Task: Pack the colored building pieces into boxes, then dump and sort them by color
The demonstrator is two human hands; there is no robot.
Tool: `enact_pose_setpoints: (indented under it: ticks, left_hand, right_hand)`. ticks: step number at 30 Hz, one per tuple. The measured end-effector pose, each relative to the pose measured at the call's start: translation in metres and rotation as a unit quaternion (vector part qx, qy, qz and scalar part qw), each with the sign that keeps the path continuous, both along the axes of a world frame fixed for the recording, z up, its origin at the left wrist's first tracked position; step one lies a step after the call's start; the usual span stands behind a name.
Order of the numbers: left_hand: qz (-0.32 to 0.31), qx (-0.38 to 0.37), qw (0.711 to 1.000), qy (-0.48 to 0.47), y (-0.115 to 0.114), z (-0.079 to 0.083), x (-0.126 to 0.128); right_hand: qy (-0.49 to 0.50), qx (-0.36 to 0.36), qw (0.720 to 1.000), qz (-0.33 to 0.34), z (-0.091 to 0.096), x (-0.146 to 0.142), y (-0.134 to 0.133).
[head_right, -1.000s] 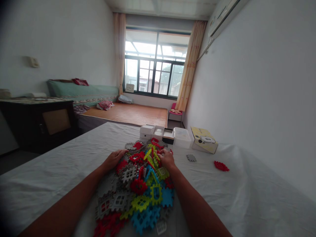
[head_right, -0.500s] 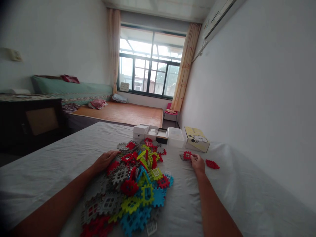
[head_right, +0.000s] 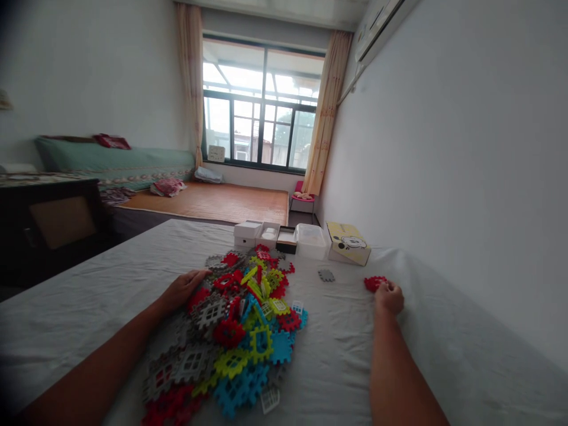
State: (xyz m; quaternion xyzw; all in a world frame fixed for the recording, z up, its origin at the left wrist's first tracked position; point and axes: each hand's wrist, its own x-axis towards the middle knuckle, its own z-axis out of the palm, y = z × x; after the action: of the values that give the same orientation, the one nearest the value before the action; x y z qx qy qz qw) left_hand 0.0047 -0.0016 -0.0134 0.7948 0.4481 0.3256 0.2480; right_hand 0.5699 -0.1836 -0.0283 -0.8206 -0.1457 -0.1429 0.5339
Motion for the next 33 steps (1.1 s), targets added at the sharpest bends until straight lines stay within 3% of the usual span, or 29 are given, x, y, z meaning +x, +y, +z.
enact_pose_setpoints:
  ticks: [3, 5, 7, 9, 12, 16, 21, 24, 28, 31, 33]
  left_hand:
    - [-0.002, 0.002, 1.0, -0.004, -0.001, 0.0, 0.001]
    - [0.0, 0.003, 1.0, -0.006, -0.001, 0.0, 0.002]
    - [0.002, 0.005, 1.0, -0.008, -0.002, 0.0, 0.002]
    - [0.002, 0.007, 1.0, -0.011, -0.004, 0.002, 0.003]
    - [0.002, 0.011, 1.0, -0.012, -0.008, 0.006, 0.004]
    - [0.004, 0.016, 1.0, -0.005, -0.012, 0.009, 0.005]
    - [0.001, 0.026, 1.0, 0.002, -0.011, 0.006, 0.005]
    - [0.001, 0.033, 0.999, 0.006, -0.011, 0.003, 0.005]
    - [-0.001, 0.041, 0.999, 0.009, -0.012, 0.002, 0.006]
    - [-0.004, 0.047, 0.999, 0.013, -0.013, 0.003, 0.008]
    - [-0.006, 0.049, 0.999, 0.015, -0.014, 0.004, 0.009]
  right_hand:
    - [-0.065, 0.002, 0.997, 0.041, 0.011, -0.022, 0.01]
    - [-0.109, -0.013, 0.984, 0.142, 0.018, -0.051, 0.026]
    - [-0.139, -0.05, 0.948, 0.282, 0.022, -0.086, 0.043]
    - [-0.158, -0.093, 0.895, 0.406, 0.021, -0.123, 0.057]
    - [-0.181, -0.138, 0.833, 0.504, 0.014, -0.164, 0.067]
    - [-0.22, -0.159, 0.816, 0.511, 0.008, -0.184, 0.069]
    - [-0.248, -0.195, 0.808, 0.497, 0.006, -0.188, 0.069]
    - [-0.248, -0.227, 0.79, 0.513, 0.01, -0.19, 0.068]
    - [-0.242, -0.249, 0.766, 0.542, 0.035, -0.203, 0.063]
    - [-0.233, -0.198, 0.764, 0.567, 0.07, -0.238, 0.048]
    - [-0.229, -0.161, 0.719, 0.636, 0.09, -0.274, 0.031]
